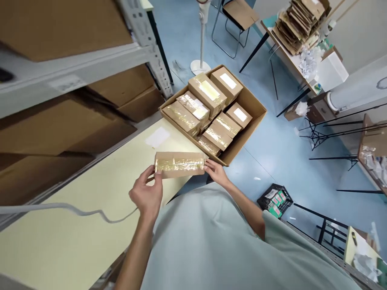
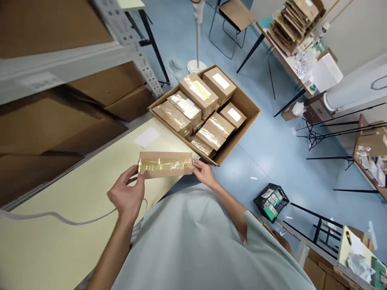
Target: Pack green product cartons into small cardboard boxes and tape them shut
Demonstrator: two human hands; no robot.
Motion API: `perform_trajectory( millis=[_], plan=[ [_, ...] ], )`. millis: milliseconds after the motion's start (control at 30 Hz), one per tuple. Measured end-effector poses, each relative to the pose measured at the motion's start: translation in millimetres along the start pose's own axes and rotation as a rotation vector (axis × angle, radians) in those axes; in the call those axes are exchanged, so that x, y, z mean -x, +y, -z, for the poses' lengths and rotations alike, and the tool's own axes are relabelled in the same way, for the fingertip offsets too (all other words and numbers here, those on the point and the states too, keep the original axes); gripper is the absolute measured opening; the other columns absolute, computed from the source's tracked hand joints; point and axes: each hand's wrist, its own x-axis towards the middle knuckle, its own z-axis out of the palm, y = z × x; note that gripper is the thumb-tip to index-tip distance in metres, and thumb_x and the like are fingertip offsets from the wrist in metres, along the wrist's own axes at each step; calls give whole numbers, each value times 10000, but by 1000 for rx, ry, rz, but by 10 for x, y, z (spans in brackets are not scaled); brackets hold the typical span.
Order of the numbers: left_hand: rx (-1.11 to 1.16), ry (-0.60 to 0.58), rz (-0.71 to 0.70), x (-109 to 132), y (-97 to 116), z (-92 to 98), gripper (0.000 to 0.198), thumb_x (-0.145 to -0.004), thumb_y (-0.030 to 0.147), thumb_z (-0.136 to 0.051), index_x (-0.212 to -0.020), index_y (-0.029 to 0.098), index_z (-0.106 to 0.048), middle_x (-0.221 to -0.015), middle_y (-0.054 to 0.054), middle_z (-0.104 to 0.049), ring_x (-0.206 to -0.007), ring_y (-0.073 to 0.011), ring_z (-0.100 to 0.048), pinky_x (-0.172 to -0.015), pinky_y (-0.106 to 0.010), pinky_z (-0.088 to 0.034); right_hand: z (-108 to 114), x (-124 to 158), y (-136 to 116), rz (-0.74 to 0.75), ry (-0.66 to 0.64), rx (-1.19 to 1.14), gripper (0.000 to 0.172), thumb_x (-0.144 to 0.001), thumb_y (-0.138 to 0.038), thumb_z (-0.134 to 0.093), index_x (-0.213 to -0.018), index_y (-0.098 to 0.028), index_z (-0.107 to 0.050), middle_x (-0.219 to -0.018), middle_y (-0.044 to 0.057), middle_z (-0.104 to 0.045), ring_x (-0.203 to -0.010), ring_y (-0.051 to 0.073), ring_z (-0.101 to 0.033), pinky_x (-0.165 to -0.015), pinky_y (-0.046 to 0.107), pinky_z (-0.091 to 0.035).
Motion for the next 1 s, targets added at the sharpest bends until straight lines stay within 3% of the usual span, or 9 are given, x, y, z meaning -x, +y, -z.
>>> perform_trajectory(
  millis=[133, 300, 400, 533, 700, 867, 1000],
  plan=[
    [-125, -41, -152, -165, 558, -545, 527, -1037, 415, -663, -1494, 176, -769, -1358, -164, -821, -1130, -313, -839, -1129, -491, -672, 538, -197, -151, -38, 127, -41, 861, -903, -718, -899, -1593, -228, -740, -1531, 175, -799, -1384, 349, -793, -1248, 550, -629],
    [-366, -293, -216, -333, 1066, -1301, 516, -1005, 280, -615, -1484, 194, -784, -1250, -135, -739, -1099, -308, -811, -1095, -454, -648, 1169, -402, -243, 1, 296, 65, 765, -921, -642, -883, -1573, -259, -763, -1444, 142, -721, -1253, 292, -769, -1144, 468, -681],
    [-438, -429, -240, -369, 1230, -1660, 525, -1019, 270, -588, -1503, 191, -775, -1230, -145, -702, -1134, -335, -786, -1077, -446, -643, 1437, -455, -252, -36, 349, 94, 670, -932, -586, -876, -1525, -287, -788, -1381, 114, -690, -1236, 273, -739, -1131, 432, -672],
    [-487, -536, -230, -371, 1264, -1969, 543, -1029, 277, -576, -1532, 164, -748, -1240, -155, -701, -1170, -356, -763, -1131, -463, -622, 1640, -468, -219, -126, 377, 129, 596, -949, -512, -854, -1486, -264, -784, -1353, 120, -696, -1227, 280, -722, -1129, 441, -663],
    [-515, -542, -133, -432, 1165, -2099, 569, -1037, 259, -591, -1579, 132, -713, -1322, -190, -730, -1331, -385, -726, -1214, -485, -581, 1551, -452, -144, -215, 307, 185, 546, -970, -505, -778, -1432, -214, -790, -1318, 130, -699, -1145, 272, -737, -1129, 441, -660],
    [-489, -508, -108, -522, 1023, -1960, 562, -1050, 291, -605, -1583, 157, -721, -1378, -176, -733, -1379, -389, -697, -1263, -506, -551, 1100, -176, -48, -251, 243, 140, 777, -964, -522, -808, -1651, -214, -616, -1515, 186, -622, -1251, 308, -752, -1205, 493, -645],
    [-494, -495, -107, -520, 895, -1847, 572, -1070, 353, -578, -1590, 159, -717, -1398, -172, -728, -1363, -370, -698, -1282, -500, -539, 814, 39, 29, -294, 205, 66, 838, -968, -471, -832, -1712, -219, -537, -1604, 209, -570, -1365, 330, -730, -1299, 534, -600]
  ],
)
